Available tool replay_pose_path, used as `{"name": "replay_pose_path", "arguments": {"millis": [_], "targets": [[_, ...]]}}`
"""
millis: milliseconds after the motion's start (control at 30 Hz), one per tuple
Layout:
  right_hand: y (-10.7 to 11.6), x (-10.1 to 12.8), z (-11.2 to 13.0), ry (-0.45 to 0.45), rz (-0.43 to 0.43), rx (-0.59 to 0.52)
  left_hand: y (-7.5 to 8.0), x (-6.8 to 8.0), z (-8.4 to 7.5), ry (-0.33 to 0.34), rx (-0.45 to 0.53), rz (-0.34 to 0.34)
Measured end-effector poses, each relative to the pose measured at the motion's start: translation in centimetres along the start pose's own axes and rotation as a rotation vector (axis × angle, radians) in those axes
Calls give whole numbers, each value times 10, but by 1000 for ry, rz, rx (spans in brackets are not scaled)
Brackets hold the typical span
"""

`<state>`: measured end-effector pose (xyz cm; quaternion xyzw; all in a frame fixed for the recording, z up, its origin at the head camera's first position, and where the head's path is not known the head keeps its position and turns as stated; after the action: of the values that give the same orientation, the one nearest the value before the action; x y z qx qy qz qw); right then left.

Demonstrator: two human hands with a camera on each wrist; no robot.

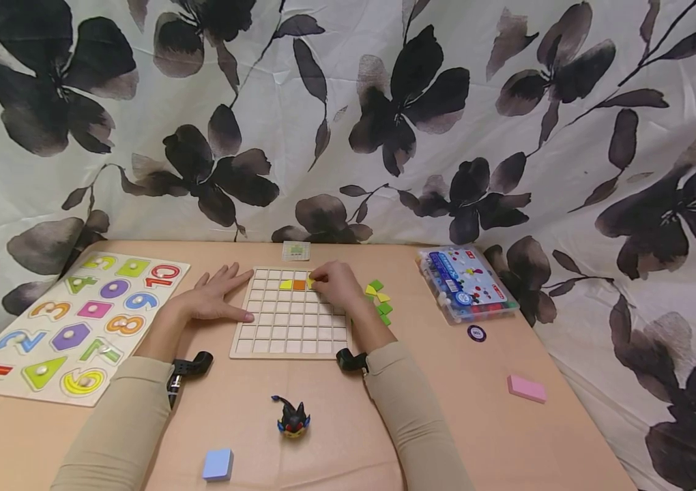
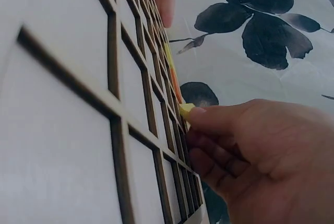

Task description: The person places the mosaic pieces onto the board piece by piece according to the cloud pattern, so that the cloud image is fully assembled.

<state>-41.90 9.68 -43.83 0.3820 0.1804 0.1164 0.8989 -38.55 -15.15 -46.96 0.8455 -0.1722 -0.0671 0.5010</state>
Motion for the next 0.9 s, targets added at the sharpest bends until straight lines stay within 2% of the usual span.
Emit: {"name": "replay_pose_path", "arguments": {"millis": [100, 200, 733, 900], "targets": [[-4, 0, 0, -8, 22, 78, 0, 0, -1, -2, 5, 1], [-6, 1, 0, -15, 38, 108, 0, 0, -1, 1, 6, 5], [-7, 2, -1, -55, 41, 127, -1, 0, -1, 5, 0, 5], [-2, 2, 2, -35, 33, 108, 0, 0, 0, 4, -1, 2]]}}
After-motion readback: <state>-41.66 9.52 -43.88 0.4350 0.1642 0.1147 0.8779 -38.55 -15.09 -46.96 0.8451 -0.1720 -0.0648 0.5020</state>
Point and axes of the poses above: each hand's wrist, its own x-axis away from the middle knuckle, its own y-axis out of the back of the hand, z = x × y, the point moved 9 cm from there along -x, towards the middle knuckle, and after that the axes turned 4 degrees about -z, right-handed, at the moved point
